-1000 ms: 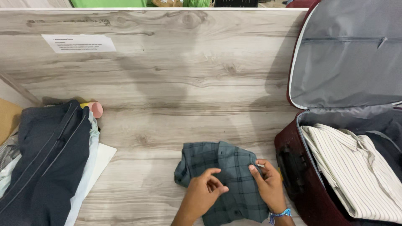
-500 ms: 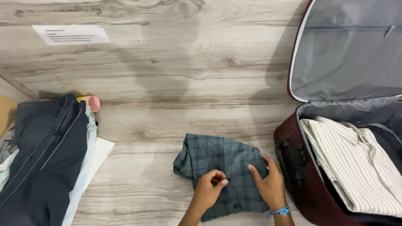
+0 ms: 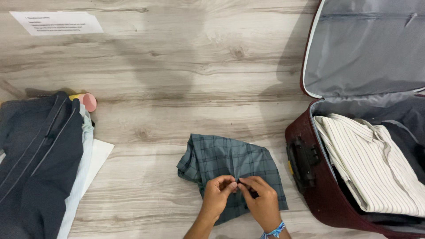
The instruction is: The person takes a folded green checkered shirt from a suitcase, unbuttons and unfolds it on a wooden surface, then takes a white striped shirt from the suitcase and begins unbuttoning and preparing it to be folded.
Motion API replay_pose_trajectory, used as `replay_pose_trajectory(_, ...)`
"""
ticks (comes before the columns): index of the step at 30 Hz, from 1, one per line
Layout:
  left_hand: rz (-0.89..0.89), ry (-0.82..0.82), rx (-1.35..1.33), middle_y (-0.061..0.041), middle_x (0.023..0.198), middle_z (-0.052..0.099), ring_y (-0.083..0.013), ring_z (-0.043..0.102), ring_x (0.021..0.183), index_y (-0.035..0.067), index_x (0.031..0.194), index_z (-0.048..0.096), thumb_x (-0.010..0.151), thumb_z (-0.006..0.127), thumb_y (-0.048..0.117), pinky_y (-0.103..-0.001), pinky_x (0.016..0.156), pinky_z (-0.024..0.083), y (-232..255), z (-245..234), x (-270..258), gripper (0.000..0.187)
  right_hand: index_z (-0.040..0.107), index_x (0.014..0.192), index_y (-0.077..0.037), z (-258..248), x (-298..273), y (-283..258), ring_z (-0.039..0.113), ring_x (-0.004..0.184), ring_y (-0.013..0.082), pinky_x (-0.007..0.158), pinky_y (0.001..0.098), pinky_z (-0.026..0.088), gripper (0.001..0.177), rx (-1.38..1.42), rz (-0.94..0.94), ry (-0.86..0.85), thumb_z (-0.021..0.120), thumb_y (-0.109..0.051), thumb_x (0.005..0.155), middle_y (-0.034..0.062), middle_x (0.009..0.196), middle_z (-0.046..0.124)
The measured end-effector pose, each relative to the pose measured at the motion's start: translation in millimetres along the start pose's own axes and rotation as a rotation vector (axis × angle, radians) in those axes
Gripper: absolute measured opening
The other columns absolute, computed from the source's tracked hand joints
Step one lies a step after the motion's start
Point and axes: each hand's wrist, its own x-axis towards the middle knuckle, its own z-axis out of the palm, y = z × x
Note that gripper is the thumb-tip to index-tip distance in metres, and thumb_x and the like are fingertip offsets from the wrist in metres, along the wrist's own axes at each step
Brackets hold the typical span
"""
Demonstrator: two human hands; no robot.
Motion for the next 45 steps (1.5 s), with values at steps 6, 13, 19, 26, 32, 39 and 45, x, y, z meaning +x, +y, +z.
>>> replay_pose_trajectory(6, 0.049, 0.052, 0.121, -0.005, 0.086, 0.075, -0.0090, 0.070, 0.076, -0.002, 0.099, 0.075, 0.091, 0.072, 0.004, -0.026, 0.074, 0.060, 12.2, 9.5, -13.1, 0.010, 0.079, 0.088, -0.002, 2.1, 1.0, 6.6, 0.071, 0.062, 0.0139, 0.055, 0.0273, 0.056, 0.012, 0.062, 0.190, -0.067, 0.082, -0.006, 0.077, 0.0049, 0.083, 0.079)
replay_pose_trajectory(13, 0.261, 0.178, 0.338, -0.005, 0.086, 0.078, -0.0108, 0.073, 0.073, -0.001, 0.093, 0.076, 0.087, 0.076, 0.006, -0.026, 0.067, 0.058, 27.9, 20.0, -26.3, 0.009, 0.077, 0.093, -0.001, 14.3, -7.6, 8.1, 0.074, 0.070, 0.0136, 0.061, 0.0264, 0.057, 0.012, 0.118, 0.134, 0.072, 0.078, -0.005, 0.081, 0.0056, 0.087, 0.077)
replay_pose_trajectory(19, 0.334, 0.217, 0.386, -0.005, 0.084, 0.077, -0.0100, 0.071, 0.071, -0.001, 0.092, 0.077, 0.087, 0.075, 0.007, -0.025, 0.064, 0.057, 32.4, 14.4, -18.3, 0.010, 0.077, 0.111, -0.004, 5.8, -3.9, 6.7, 0.074, 0.092, 0.0199, 0.076, 0.0292, 0.058, 0.028, 0.182, 0.021, -0.089, 0.075, -0.002, 0.083, 0.0088, 0.104, 0.073)
replay_pose_trajectory(26, 0.269, 0.125, 0.335, -0.006, 0.076, 0.071, -0.0108, 0.065, 0.065, 0.001, 0.101, 0.068, 0.097, 0.067, 0.012, -0.027, 0.060, 0.053, 49.7, -4.0, 47.1, 0.012, 0.075, 0.110, -0.006, 16.5, 43.2, 9.8, 0.071, 0.101, 0.0231, 0.085, 0.0330, 0.058, 0.039, 0.036, -0.103, -0.033, 0.088, -0.009, 0.073, 0.0094, 0.113, 0.070)
replay_pose_trajectory(32, 0.393, -0.003, 0.559, -0.008, 0.076, 0.072, -0.0133, 0.069, 0.064, 0.002, 0.110, 0.059, 0.101, 0.061, 0.018, -0.028, 0.059, 0.054, 99.3, -15.6, 81.7, 0.018, 0.072, 0.120, -0.005, 5.9, 82.0, -8.6, 0.064, 0.069, 0.0220, 0.061, 0.0335, 0.056, 0.057, -0.034, -0.027, -0.075, 0.090, -0.013, 0.066, 0.0113, 0.120, 0.068)
replay_pose_trajectory(39, 0.338, -0.058, 0.681, -0.007, 0.085, 0.077, -0.0149, 0.072, 0.074, 0.004, 0.108, 0.069, 0.095, 0.071, 0.029, -0.032, 0.067, 0.057, 156.1, -5.5, 58.1, 0.028, 0.077, 0.093, -0.002, 17.0, 115.4, 3.1, 0.067, 0.059, 0.0140, 0.054, 0.0296, 0.053, 0.021, 0.086, -0.089, -0.006, 0.084, -0.018, 0.080, 0.0095, 0.078, 0.074)
replay_pose_trajectory(45, 0.631, -0.061, 1.128, -0.009, 0.091, 0.074, -0.0263, 0.068, 0.087, 0.005, 0.095, 0.077, 0.078, 0.086, 0.029, -0.039, 0.072, 0.053, 156.2, -2.6, 35.0, 0.031, 0.079, 0.094, -0.002, 14.0, 131.1, -5.8, 0.062, 0.057, 0.0164, 0.054, 0.0300, 0.049, 0.016, 0.074, 0.048, -0.007, 0.080, -0.016, 0.086, 0.0116, 0.072, 0.074)
